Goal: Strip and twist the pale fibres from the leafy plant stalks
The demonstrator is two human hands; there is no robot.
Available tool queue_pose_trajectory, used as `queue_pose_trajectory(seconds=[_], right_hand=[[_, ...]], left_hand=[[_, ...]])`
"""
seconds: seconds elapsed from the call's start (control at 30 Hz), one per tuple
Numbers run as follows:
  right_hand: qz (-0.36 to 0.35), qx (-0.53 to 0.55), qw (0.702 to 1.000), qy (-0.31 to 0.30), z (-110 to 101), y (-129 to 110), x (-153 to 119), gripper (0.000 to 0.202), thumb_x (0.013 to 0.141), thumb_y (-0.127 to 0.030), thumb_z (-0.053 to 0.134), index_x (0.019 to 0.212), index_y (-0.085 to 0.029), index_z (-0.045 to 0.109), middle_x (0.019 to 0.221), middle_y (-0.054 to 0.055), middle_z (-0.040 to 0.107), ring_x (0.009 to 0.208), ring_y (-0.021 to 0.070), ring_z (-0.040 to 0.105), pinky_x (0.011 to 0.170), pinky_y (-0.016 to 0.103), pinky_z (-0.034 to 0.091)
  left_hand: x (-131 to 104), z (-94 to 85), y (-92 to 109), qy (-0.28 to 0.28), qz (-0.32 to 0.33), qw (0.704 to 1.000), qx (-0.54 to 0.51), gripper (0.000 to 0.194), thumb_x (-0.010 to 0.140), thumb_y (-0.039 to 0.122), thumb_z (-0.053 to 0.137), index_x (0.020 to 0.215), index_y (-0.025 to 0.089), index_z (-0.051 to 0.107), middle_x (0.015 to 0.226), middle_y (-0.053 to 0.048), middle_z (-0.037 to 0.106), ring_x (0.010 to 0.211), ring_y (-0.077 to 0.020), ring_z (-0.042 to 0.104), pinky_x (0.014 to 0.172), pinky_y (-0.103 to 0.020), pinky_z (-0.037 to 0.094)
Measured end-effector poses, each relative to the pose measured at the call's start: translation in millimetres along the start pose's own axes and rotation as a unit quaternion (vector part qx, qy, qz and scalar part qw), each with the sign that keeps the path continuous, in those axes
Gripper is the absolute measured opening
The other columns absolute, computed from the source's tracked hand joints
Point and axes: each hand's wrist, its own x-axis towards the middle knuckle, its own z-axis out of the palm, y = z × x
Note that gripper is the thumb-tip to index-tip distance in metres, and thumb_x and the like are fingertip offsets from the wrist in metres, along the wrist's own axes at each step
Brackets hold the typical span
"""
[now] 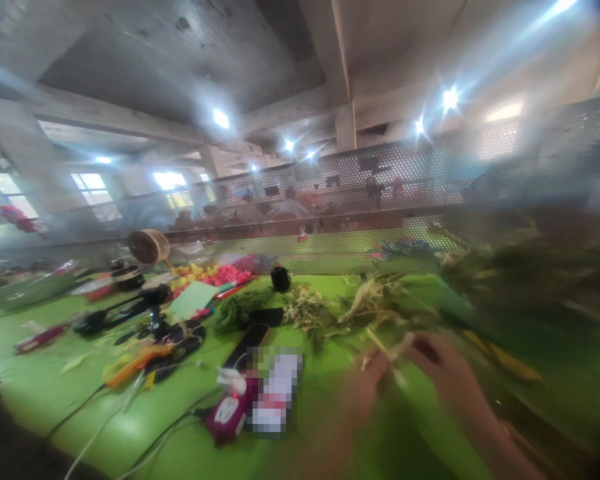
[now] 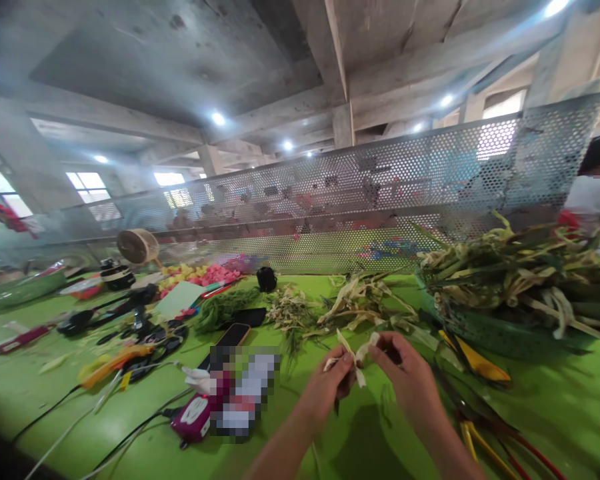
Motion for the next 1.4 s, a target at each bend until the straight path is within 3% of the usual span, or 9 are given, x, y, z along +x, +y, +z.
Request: queue_pose_trajectory(seconds=[0.1, 0.23, 0.33, 0.53, 0.8, 0.9, 1.03, 1.23, 1.4], right_hand=[[-0.083, -0.026, 0.996, 0.025, 1.4, 8.2, -0.5, 0.028, 0.077, -0.038, 0.061, 0.1, -0.023, 0.063, 0.091, 0.004, 0.068, 0.08, 0.0203, 0.064, 0.074, 0.032, 0.051], [-0.208, -0.097, 0.971, -0.062, 9.5, 9.0, -7.7, 0.018, 0.078, -0.027, 0.063, 0.094, -0.029, 0.07, 0.096, 0.004, 0.068, 0.089, 0.0217, 0.063, 0.081, 0.034, 0.05], [-0.23, -0.106, 0.964, -0.081, 14.9, 10.4, -10.5, 0.015, 0.078, -0.029, 0.064, 0.091, -0.029, 0.072, 0.096, 0.005, 0.069, 0.091, 0.0232, 0.063, 0.083, 0.036, 0.05], [-0.161, -0.087, 0.981, -0.061, 15.1, 11.4, -8.6, 0.019, 0.081, -0.041, 0.06, 0.077, -0.026, 0.071, 0.082, 0.005, 0.07, 0.079, 0.0224, 0.064, 0.074, 0.033, 0.051], [0.0, -0.03, 0.999, -0.045, 11.6, -0.8, -7.8, 0.024, 0.072, -0.048, 0.062, 0.07, -0.025, 0.069, 0.072, 0.001, 0.073, 0.07, 0.0212, 0.065, 0.064, 0.027, 0.049], [0.023, -0.001, 0.997, -0.077, 9.9, -5.0, -5.7, 0.027, 0.069, -0.049, 0.065, 0.067, -0.023, 0.068, 0.067, 0.001, 0.072, 0.07, 0.0219, 0.066, 0.064, 0.027, 0.049], [0.052, 0.082, 0.99, -0.104, 6.7, -12.7, -5.1, 0.03, 0.071, -0.05, 0.062, 0.074, -0.021, 0.07, 0.077, 0.004, 0.074, 0.076, 0.0236, 0.067, 0.066, 0.029, 0.05], [0.058, 0.042, 0.997, -0.041, 2.3, -20.7, -6.4, 0.026, 0.067, -0.048, 0.064, 0.064, -0.021, 0.066, 0.066, 0.002, 0.07, 0.064, 0.0213, 0.062, 0.059, 0.028, 0.046], [0.056, 0.02, 0.998, 0.017, 7.2, -24.2, -9.6, 0.025, 0.064, -0.045, 0.062, 0.057, -0.021, 0.06, 0.056, 0.0, 0.061, 0.056, 0.0176, 0.055, 0.054, 0.026, 0.042]], left_hand=[[2.4, -4.0, 2.9, 0.037, 0.013, 0.999, 0.004, 0.046, 0.074, 0.06, 0.059, 0.093, 0.017, 0.062, 0.067, 0.0, 0.055, 0.062, -0.0117, 0.047, 0.057, -0.022, 0.034], [5.9, -4.5, 5.5, 0.036, 0.005, 0.999, 0.011, 0.042, 0.072, 0.058, 0.062, 0.086, 0.017, 0.06, 0.065, 0.002, 0.052, 0.059, -0.0105, 0.043, 0.054, -0.021, 0.031], [5.9, -3.3, 5.0, 0.036, -0.01, 0.999, -0.01, 0.043, 0.07, 0.058, 0.064, 0.085, 0.017, 0.059, 0.066, 0.002, 0.051, 0.058, -0.0095, 0.042, 0.054, -0.021, 0.029], [0.8, -4.9, 4.1, 0.041, -0.018, 0.999, -0.01, 0.045, 0.067, 0.058, 0.067, 0.085, 0.018, 0.061, 0.065, 0.002, 0.051, 0.058, -0.0092, 0.041, 0.053, -0.021, 0.028], [-2.5, 2.0, 10.2, 0.071, -0.013, 0.996, -0.053, 0.041, 0.067, 0.054, 0.068, 0.085, 0.017, 0.061, 0.061, 0.003, 0.049, 0.055, -0.0088, 0.04, 0.053, -0.022, 0.029], [-2.6, 0.0, 12.6, 0.046, 0.001, 0.998, -0.053, 0.041, 0.066, 0.054, 0.069, 0.082, 0.017, 0.06, 0.061, 0.003, 0.05, 0.056, -0.0086, 0.041, 0.054, -0.021, 0.031], [0.7, -4.8, 10.8, 0.015, 0.035, 0.999, -0.001, 0.041, 0.069, 0.054, 0.068, 0.082, 0.016, 0.062, 0.064, 0.001, 0.052, 0.06, -0.0102, 0.044, 0.057, -0.022, 0.034], [2.4, -3.9, 3.7, -0.044, 0.083, 0.988, 0.122, 0.036, 0.078, 0.05, 0.059, 0.087, 0.016, 0.066, 0.078, -0.004, 0.061, 0.071, -0.0145, 0.049, 0.066, -0.025, 0.037], [3.4, -3.0, 0.6, -0.109, 0.114, 0.971, 0.179, 0.029, 0.084, 0.041, 0.053, 0.084, 0.014, 0.064, 0.076, -0.003, 0.059, 0.071, -0.0136, 0.049, 0.066, -0.024, 0.037]])
